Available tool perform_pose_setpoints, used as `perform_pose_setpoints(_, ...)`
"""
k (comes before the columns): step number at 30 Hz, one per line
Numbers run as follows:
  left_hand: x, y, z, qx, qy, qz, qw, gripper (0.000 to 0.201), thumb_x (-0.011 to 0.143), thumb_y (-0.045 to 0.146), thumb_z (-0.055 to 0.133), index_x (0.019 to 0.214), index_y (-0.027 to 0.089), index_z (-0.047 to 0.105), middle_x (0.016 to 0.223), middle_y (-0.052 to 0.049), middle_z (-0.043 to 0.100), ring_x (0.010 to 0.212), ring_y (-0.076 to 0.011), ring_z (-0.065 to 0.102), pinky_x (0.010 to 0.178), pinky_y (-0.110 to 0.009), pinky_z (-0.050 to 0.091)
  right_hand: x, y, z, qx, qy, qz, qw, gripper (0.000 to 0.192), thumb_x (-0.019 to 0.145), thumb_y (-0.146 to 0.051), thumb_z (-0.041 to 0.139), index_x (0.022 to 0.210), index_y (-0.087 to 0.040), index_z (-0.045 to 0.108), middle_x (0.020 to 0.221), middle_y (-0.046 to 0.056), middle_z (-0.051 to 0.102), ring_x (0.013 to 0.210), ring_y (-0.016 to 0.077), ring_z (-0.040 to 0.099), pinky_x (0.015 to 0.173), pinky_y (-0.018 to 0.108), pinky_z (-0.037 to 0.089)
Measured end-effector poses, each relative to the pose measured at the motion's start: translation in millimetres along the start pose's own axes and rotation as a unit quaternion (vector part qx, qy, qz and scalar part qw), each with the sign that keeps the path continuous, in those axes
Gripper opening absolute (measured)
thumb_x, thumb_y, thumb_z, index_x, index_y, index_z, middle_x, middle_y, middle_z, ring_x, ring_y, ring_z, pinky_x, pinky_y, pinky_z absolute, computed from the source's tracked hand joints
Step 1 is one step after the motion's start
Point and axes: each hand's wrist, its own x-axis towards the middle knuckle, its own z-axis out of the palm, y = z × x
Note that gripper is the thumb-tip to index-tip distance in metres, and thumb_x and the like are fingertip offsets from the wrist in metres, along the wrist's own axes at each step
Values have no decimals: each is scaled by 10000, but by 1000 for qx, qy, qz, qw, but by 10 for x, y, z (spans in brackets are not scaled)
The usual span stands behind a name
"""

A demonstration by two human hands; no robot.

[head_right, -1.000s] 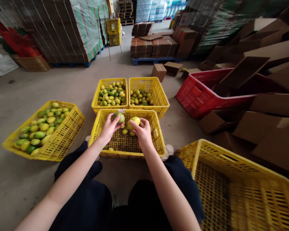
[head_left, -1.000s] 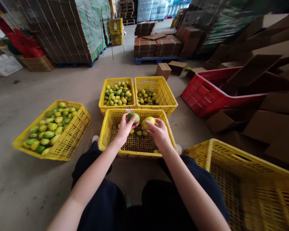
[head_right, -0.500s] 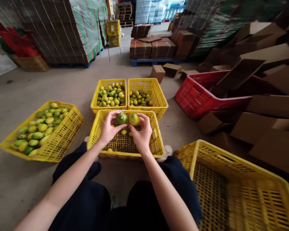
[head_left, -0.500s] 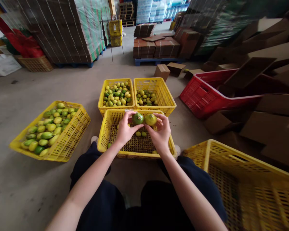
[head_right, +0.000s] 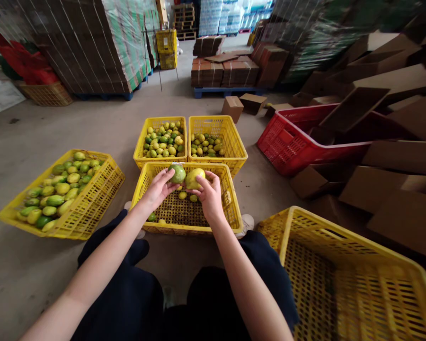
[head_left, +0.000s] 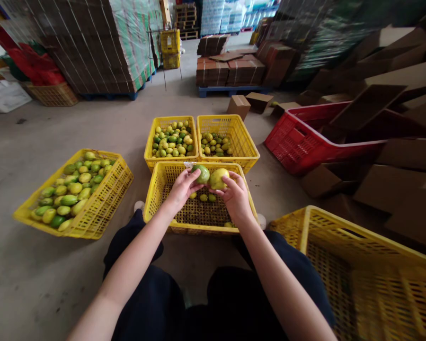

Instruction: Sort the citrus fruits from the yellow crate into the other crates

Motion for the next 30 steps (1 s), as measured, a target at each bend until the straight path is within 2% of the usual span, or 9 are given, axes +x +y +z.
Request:
perform_pose_setpoints(3, 34, 30, -19, -67, 20, -130, 989, 265, 851, 341, 674, 919, 85, 655, 804, -83, 687, 635, -112, 653, 599, -184, 547, 38, -33, 15, 39, -20, 109, 993, 177, 759, -291, 678, 861, -210, 558, 724, 10, 712, 590, 162, 697, 582, 282, 610)
perform_pose_setpoints(5, 49, 39, -28, -96, 33, -191, 976, 326, 908, 372, 594, 945, 53, 652, 760, -100, 679, 599, -114, 648, 555, -170, 546, 49, -55, 26, 50, -22, 167, 984, 109, 810, -287, 621, 851, -192, 585, 687, 34, 721, 563, 163, 699, 584, 269, 618)
perform_pose_setpoints(9, 34, 69, -29, -144, 26, -236, 961, 431, 955, 398, 462, 1006, 9, 641, 728, -130, 670, 595, -139, 651, 540, -182, 556, 40, -93, 23, 78, -29, 216, 973, 149, 819, -284, 586, 881, -151, 611, 697, 79, 737, 545, 171, 698, 564, 251, 612)
perform_pose_setpoints(14, -28, 135, -35, -218, 14, -211, 953, 406, 873, 306, 409, 1049, 31, 651, 770, -144, 678, 643, -169, 660, 566, -227, 562, 2, -109, 10, 96, -53, 200, 974, 200, 720, -288, 601, 839, -130, 629, 697, 97, 720, 546, 161, 666, 523, 227, 577)
perform_pose_setpoints(17, -52, 136, -27, -223, 21, -183, 957, 347, 825, 250, 423, 1005, 70, 659, 814, -135, 693, 660, -171, 669, 573, -234, 562, -11, -84, 32, 99, -47, 181, 977, 160, 690, -290, 644, 787, -168, 609, 701, 55, 702, 516, 140, 627, 442, 213, 521)
perform_pose_setpoints(20, -56, 92, -4, -209, 33, -152, 965, 251, 838, 232, 471, 942, 93, 652, 749, -85, 680, 623, -148, 664, 552, -202, 549, -13, -47, 55, 105, -31, 147, 983, 190, 656, -284, 721, 730, -202, 567, 630, -8, 644, 459, 110, 568, 366, 190, 431)
perform_pose_setpoints(22, -46, 51, 10, -192, 40, -138, 971, 172, 839, 243, 546, 892, 111, 641, 677, -41, 652, 549, -115, 631, 499, -169, 519, -12, -32, 53, 106, -36, 146, 983, 211, 656, -326, 731, 713, -199, 572, 605, -8, 625, 453, 107, 553, 348, 188, 394)
perform_pose_setpoints(27, 0, -32, 11, -172, 25, -126, 977, 242, 877, 332, 545, 773, 126, 619, 640, -43, 643, 534, -104, 617, 498, -171, 512, -1, -19, 12, 97, -56, 162, 980, 243, 753, -429, 634, 737, -186, 630, 615, 31, 649, 515, 128, 587, 422, 212, 460)
perform_pose_setpoints(30, 20, -56, 0, -157, 6, -119, 980, 263, 891, 343, 530, 791, 127, 642, 657, -41, 653, 550, -109, 625, 515, -187, 518, 12, -7, 13, 87, -78, 150, 982, 264, 780, -456, 608, 768, -196, 648, 657, 30, 668, 519, 132, 591, 429, 225, 468)
